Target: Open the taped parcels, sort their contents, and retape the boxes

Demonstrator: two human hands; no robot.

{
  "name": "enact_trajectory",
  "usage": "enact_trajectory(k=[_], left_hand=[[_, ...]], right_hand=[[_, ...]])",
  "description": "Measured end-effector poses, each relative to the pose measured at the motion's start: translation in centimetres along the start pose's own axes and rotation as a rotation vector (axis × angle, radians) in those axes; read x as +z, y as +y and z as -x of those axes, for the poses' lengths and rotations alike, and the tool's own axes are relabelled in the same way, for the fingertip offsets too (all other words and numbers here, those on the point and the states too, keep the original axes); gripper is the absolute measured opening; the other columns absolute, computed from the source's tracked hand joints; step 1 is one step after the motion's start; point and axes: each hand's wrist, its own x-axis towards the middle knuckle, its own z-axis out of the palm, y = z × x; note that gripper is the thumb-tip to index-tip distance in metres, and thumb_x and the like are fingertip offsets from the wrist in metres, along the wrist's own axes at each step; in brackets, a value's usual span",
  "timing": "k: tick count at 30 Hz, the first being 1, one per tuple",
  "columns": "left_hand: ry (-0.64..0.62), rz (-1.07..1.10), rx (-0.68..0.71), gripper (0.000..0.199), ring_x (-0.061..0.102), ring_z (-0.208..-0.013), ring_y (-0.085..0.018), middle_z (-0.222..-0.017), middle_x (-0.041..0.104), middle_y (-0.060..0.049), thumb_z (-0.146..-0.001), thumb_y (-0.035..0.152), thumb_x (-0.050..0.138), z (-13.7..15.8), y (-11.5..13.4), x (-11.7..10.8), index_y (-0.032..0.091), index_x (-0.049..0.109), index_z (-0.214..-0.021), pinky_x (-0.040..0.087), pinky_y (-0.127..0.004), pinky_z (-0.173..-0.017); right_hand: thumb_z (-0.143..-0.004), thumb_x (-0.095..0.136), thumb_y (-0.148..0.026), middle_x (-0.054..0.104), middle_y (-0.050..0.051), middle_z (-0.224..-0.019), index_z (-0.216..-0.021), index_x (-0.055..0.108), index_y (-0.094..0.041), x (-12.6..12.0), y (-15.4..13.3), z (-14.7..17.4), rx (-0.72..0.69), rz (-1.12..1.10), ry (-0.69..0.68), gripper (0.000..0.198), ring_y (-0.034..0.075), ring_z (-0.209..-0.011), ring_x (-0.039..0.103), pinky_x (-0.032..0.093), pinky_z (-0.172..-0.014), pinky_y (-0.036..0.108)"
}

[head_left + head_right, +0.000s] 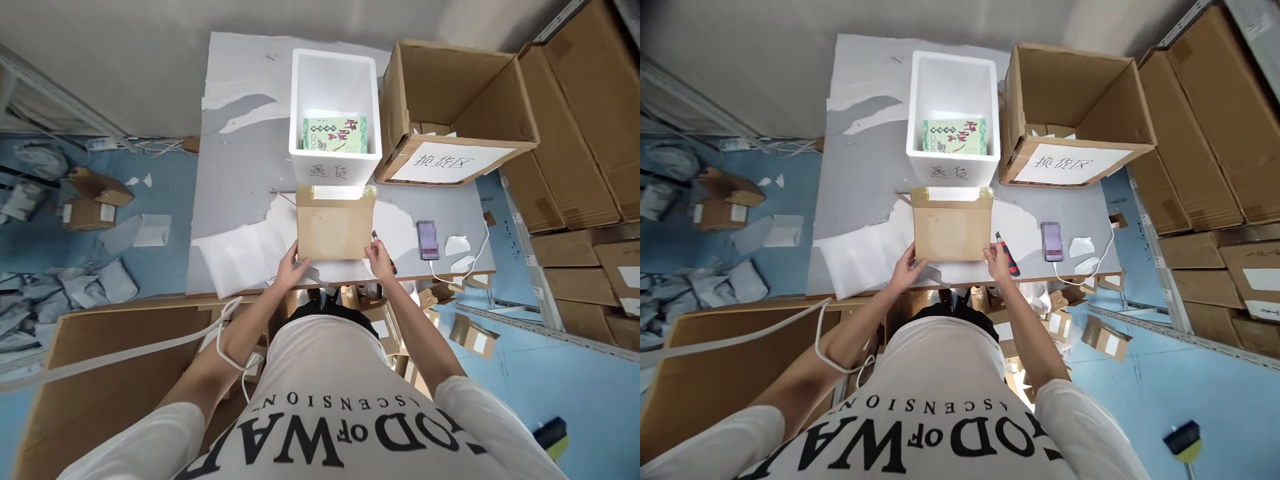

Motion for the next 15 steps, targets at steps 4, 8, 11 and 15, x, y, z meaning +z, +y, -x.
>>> enact_trajectory(k=[4,8,11,15], left_hand=[[0.004,-0.121,-0.046,0.087,0.054,-0.119,-0.028,-0.140,0.047,-0.015,-0.069,0.039,0.072,-0.7,-0.6,-0.4,0.021,0.035,-0.146,0.045,-0.044,-0.098],[0.028,-0.181,-0.030,0.097,0.055,-0.114,-0.028,-0.136,0.050,-0.014,-0.059,0.034,0.078,-1.4,-1.3,-1.1,0.022,0.036,-0.146,0.048,-0.042,-0.093],[0.061,-0.173,-0.048,0.089,0.055,-0.112,-0.029,-0.130,0.057,-0.012,-0.056,0.026,0.077,-1.6,-1.8,-1.4,0.021,0.045,-0.139,0.047,-0.043,-0.095],[0.064,-0.140,-0.098,0.065,0.058,-0.110,-0.030,-0.115,0.067,-0.010,-0.060,0.025,0.073,-1.3,-2.5,-0.8,0.018,0.057,-0.122,0.044,-0.046,-0.098]], right_hand=[[-0.087,0.049,-0.043,0.069,0.011,-0.104,-0.099,0.053,-0.020,0.2,-0.9,-1.5,0.002,0.090,0.021,0.026,0.021,-0.096,0.063,0.048,-0.089,0.036],[-0.086,0.046,-0.048,0.069,0.009,-0.096,-0.096,0.057,-0.020,0.1,-0.7,-3.1,0.021,0.138,-0.008,0.031,0.021,-0.090,0.063,0.048,-0.088,0.039],[-0.089,0.038,-0.040,0.067,0.009,-0.107,-0.102,0.058,-0.020,-0.1,0.6,-3.2,0.031,0.094,-0.044,0.031,0.020,-0.096,0.063,0.048,-0.090,0.040],[-0.076,0.056,-0.027,0.061,0.012,-0.122,-0.113,0.055,-0.019,0.6,2.4,-1.9,0.035,0.107,-0.091,0.037,0.023,-0.110,0.058,0.045,-0.099,0.041]])
